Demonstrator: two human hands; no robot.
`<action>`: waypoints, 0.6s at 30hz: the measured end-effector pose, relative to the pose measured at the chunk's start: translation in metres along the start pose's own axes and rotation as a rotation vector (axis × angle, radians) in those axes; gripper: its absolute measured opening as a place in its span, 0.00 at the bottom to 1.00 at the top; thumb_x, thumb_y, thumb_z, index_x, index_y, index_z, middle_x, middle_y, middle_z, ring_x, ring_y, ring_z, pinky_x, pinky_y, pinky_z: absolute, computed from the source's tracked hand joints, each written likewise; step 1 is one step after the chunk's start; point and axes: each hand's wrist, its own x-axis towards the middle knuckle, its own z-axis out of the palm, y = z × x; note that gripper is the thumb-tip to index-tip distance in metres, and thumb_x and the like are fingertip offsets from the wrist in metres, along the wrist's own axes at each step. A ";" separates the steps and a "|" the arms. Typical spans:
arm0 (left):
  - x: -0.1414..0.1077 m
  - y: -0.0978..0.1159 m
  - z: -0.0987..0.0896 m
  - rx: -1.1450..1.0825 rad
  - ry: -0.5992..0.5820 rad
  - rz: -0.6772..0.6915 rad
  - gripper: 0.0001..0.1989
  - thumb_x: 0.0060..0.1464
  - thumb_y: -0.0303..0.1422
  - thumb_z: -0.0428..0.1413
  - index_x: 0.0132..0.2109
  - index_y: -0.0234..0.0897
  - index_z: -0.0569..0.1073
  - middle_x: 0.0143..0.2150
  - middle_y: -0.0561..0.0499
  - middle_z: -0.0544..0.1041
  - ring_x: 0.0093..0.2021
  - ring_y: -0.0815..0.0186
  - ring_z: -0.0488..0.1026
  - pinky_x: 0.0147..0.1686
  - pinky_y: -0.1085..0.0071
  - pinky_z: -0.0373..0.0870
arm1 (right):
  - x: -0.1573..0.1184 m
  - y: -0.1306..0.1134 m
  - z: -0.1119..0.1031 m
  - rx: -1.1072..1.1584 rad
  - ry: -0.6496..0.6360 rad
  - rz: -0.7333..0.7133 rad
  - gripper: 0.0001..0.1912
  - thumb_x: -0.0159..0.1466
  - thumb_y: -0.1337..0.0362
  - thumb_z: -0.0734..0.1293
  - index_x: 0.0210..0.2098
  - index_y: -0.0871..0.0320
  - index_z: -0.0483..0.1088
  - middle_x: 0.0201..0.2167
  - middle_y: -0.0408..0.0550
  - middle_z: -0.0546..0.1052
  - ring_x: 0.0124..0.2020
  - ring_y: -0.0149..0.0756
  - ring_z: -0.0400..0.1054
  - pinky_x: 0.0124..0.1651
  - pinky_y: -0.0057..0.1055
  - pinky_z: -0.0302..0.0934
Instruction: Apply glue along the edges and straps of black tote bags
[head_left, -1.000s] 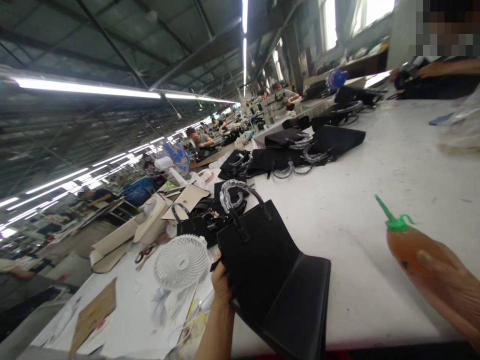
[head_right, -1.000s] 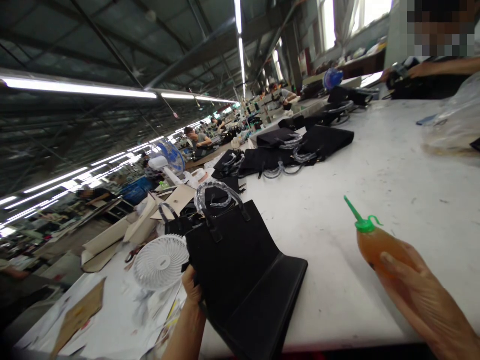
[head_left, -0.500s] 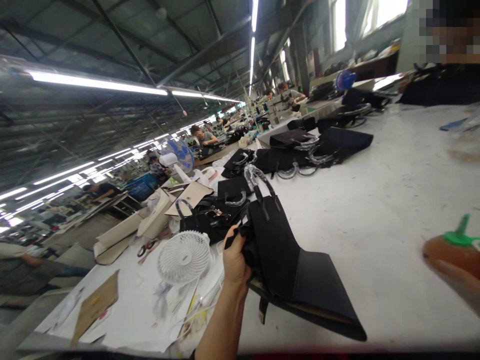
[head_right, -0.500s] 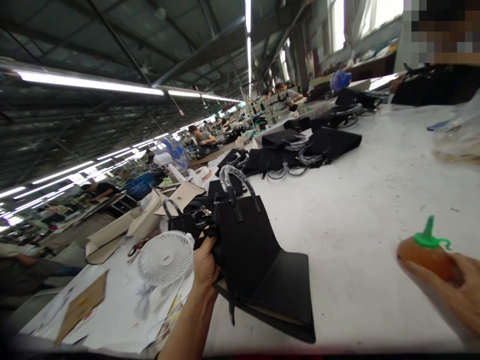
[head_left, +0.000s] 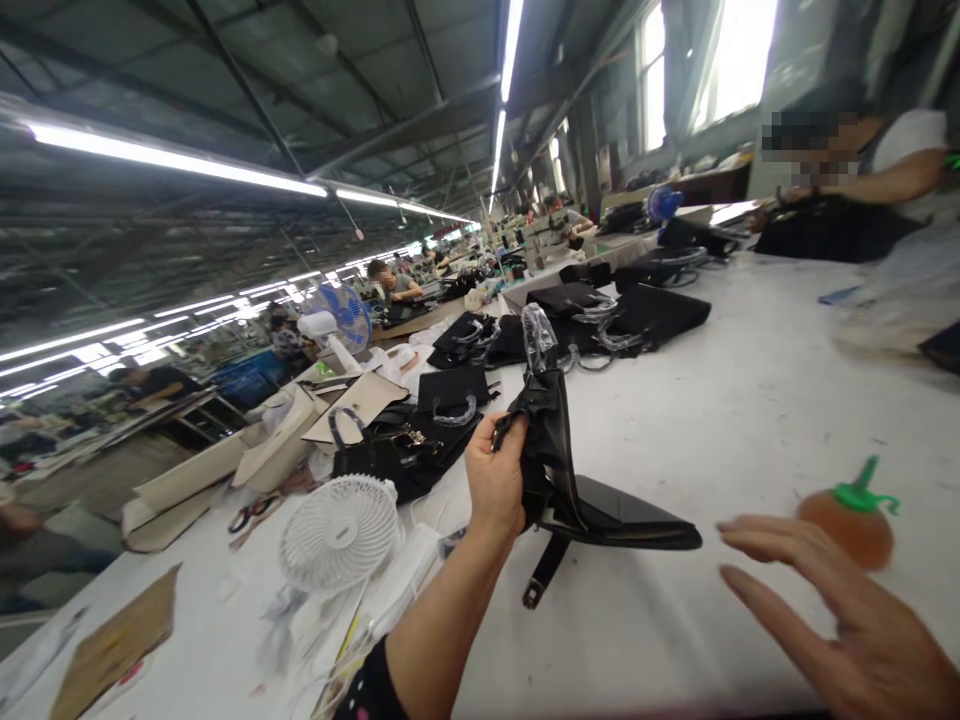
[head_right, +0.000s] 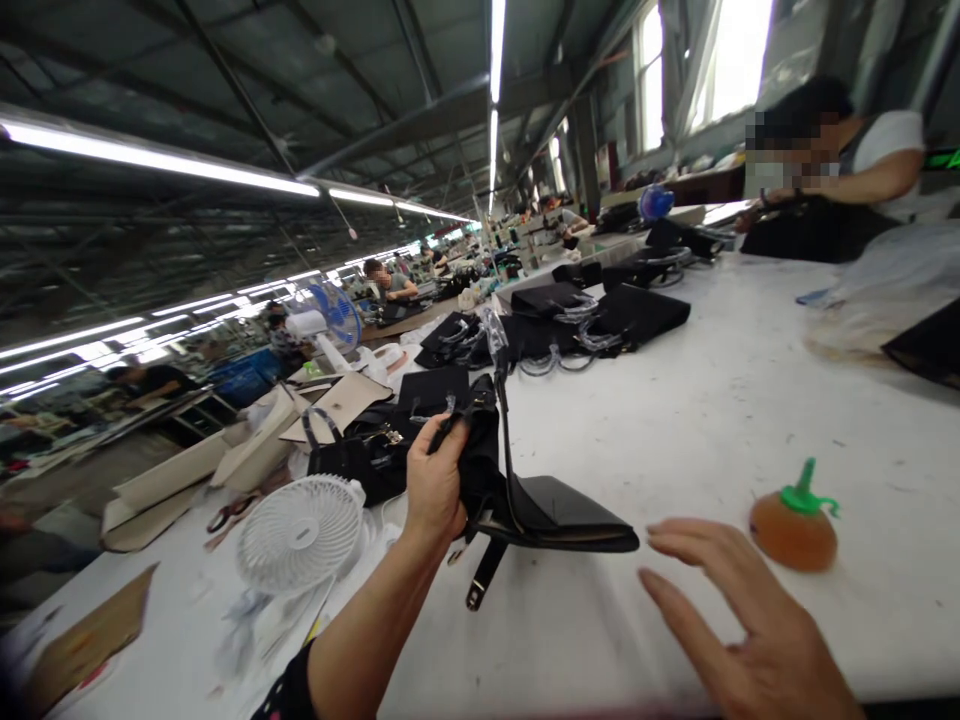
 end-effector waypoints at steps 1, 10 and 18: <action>-0.003 -0.001 0.003 -0.004 -0.007 -0.004 0.17 0.43 0.41 0.71 0.33 0.36 0.75 0.27 0.57 0.73 0.28 0.71 0.69 0.30 0.77 0.63 | 0.005 -0.013 0.011 -0.094 -0.083 -0.141 0.16 0.57 0.52 0.76 0.45 0.46 0.81 0.51 0.50 0.78 0.52 0.50 0.72 0.62 0.46 0.66; -0.017 0.000 0.006 -0.058 -0.041 -0.119 0.19 0.42 0.43 0.70 0.33 0.36 0.73 0.27 0.56 0.74 0.26 0.70 0.69 0.28 0.75 0.65 | 0.046 -0.040 0.050 -0.334 -0.584 -0.545 0.17 0.69 0.66 0.59 0.51 0.56 0.76 0.49 0.52 0.80 0.50 0.38 0.76 0.54 0.32 0.71; -0.026 0.000 0.013 -0.087 -0.105 -0.187 0.20 0.42 0.43 0.71 0.33 0.36 0.73 0.25 0.58 0.72 0.25 0.72 0.67 0.26 0.77 0.63 | 0.059 -0.041 0.052 -0.455 -0.728 -0.418 0.18 0.63 0.69 0.59 0.44 0.52 0.78 0.36 0.47 0.80 0.35 0.41 0.76 0.40 0.35 0.68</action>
